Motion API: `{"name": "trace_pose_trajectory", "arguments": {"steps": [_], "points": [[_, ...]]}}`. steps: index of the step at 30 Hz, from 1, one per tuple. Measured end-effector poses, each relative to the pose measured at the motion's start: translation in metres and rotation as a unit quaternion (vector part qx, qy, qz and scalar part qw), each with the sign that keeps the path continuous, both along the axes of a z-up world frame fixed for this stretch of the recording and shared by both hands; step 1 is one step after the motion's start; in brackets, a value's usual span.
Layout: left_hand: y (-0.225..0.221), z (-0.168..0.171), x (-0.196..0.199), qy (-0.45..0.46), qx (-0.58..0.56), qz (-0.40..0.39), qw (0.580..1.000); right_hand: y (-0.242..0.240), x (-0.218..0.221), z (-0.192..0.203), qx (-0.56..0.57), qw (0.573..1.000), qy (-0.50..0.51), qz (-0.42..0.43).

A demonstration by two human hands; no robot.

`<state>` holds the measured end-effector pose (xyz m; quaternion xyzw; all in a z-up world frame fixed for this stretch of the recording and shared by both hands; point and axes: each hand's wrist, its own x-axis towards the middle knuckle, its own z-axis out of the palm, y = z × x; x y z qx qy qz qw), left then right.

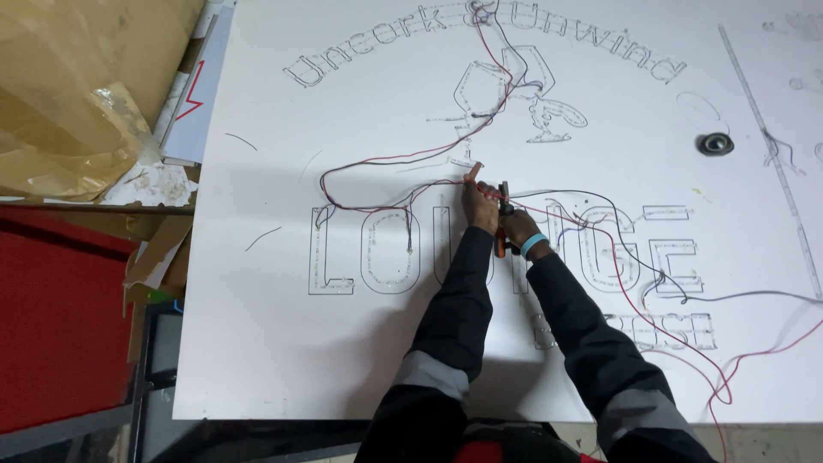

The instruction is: Wiring a sign board by stripping and connecting electrical wires using pliers.

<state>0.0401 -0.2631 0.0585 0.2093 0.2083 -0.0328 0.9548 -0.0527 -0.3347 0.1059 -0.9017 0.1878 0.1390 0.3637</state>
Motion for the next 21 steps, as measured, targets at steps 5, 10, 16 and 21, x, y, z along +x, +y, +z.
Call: {"name": "trace_pose_trajectory", "arguments": {"steps": [5, 10, 16, 21], "points": [[-0.001, 0.006, -0.011, 0.04, -0.028, 0.024, 0.999, -0.035, 0.035, -0.074, -0.166, 0.983, -0.05, 0.056], [-0.01, 0.013, -0.018, 0.058, -0.09, 0.025, 0.994, -0.001, 0.004, 0.028, -0.165, 0.978, -0.121, -0.047], [-0.026, 0.0, -0.016, 0.051, -0.073, 0.024, 0.996, -0.021, 0.04, 0.005, -0.195, 0.98, 0.001, -0.048], [-0.019, -0.015, -0.019, 0.044, -0.036, 0.029, 0.998, -0.009, 0.042, 0.031, -0.163, 0.985, 0.038, -0.052]]}}
